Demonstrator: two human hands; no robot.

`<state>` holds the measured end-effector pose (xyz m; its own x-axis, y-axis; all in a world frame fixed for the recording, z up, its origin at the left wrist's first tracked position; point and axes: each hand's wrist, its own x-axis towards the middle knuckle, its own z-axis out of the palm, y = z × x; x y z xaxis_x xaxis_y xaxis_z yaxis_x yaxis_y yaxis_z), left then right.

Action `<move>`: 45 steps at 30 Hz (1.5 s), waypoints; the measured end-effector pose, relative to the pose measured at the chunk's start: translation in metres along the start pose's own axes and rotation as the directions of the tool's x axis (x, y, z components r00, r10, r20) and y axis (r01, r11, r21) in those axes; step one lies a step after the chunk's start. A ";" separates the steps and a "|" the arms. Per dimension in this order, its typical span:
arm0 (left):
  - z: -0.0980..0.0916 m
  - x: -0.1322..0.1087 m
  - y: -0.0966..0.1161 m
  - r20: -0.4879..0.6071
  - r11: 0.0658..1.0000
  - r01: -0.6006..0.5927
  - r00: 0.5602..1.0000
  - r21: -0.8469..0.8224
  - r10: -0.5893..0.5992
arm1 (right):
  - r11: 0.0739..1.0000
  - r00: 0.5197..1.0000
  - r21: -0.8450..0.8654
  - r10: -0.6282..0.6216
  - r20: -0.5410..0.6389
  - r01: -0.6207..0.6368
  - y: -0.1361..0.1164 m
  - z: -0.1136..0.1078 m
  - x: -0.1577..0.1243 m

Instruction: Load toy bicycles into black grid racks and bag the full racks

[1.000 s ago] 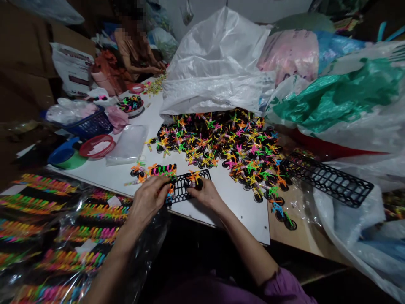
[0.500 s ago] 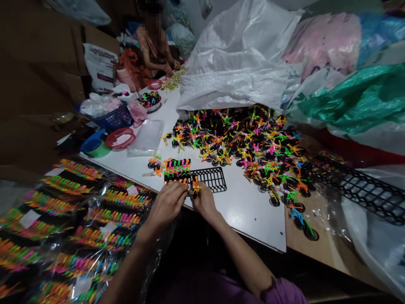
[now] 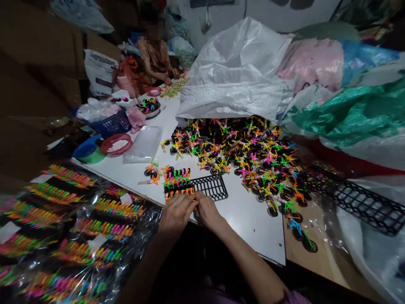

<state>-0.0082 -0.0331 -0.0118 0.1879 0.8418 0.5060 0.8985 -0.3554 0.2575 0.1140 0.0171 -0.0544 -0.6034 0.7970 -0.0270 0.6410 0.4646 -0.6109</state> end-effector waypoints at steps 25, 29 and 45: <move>-0.029 0.014 -0.010 -0.100 0.972 0.168 0.983 0.163 -0.153 | 0.941 0.981 0.337 -0.086 0.171 0.024 0.039 -0.062 0.025; -0.029 0.038 -0.033 0.097 0.930 0.274 0.948 0.243 -0.304 | 0.934 0.997 0.355 0.005 0.075 -0.031 0.037 -0.060 0.033; -0.001 0.029 -0.057 -0.007 0.988 0.149 0.989 0.037 -0.149 | 0.916 0.990 -0.401 -0.024 -0.141 -0.035 0.056 -0.119 0.098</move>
<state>-0.0547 0.0113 -0.0110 0.0492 0.8826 0.4675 0.9304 -0.2107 0.2998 0.1474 0.1677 0.0027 -0.5459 0.8319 0.0997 0.7979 0.5524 -0.2412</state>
